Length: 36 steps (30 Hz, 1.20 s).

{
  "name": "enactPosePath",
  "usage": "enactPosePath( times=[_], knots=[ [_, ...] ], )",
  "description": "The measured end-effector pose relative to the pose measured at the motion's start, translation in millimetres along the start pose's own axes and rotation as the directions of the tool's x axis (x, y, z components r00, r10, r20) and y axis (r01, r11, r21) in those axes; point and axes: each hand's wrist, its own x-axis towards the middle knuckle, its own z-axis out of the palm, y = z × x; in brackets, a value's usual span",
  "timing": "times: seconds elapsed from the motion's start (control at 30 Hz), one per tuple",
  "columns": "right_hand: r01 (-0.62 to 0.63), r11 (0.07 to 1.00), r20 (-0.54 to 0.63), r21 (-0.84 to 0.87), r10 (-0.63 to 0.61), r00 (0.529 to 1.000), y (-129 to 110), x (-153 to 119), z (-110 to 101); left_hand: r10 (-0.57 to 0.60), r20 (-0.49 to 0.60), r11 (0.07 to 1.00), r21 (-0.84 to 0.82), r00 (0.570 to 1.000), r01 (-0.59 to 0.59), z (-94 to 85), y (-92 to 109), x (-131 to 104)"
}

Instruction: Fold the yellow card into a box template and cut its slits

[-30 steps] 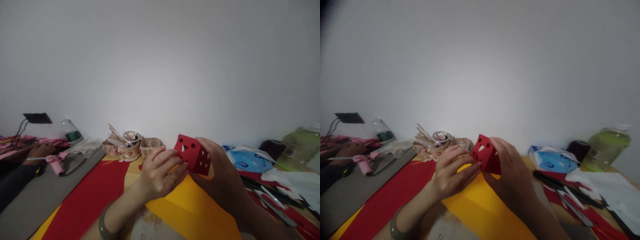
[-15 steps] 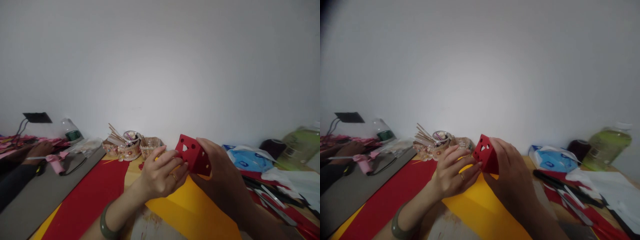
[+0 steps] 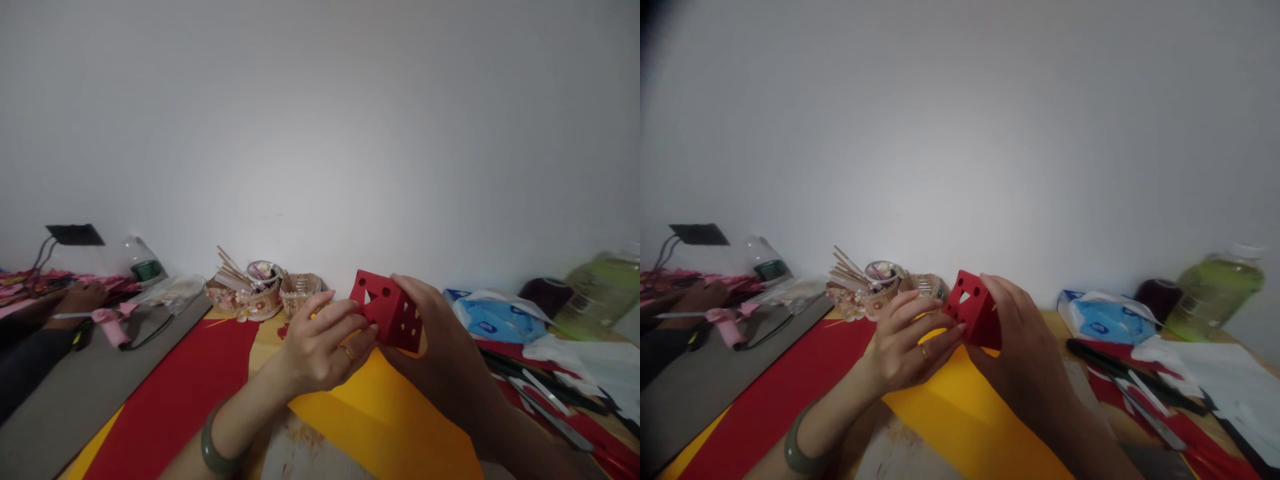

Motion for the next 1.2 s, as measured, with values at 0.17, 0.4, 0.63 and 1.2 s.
enactPosePath(
  times=[0.17,0.4,0.63,1.2],
  knots=[
    [0.012,1.000,0.000,0.007,-0.012,1.000,0,0,0,-0.003,0.007,1.000,0.008,1.000,0.003,-0.4,2,1],
    [0.012,0.999,-0.035,-0.042,-0.014,0.999,-4,1,0,0.056,0.002,0.996,0.075,0.998,-0.056,-1.9,10,-1],
    [0.014,0.998,-0.043,-0.057,-0.017,0.999,-4,1,-2,0.001,0.047,0.999,0.050,0.999,-0.003,-1.8,9,-4],
    [-0.079,0.996,-0.097,-0.034,0.076,0.992,-15,1,-2,-0.150,-0.097,0.988,-0.043,0.984,0.146,2.5,10,-6]
  ],
)
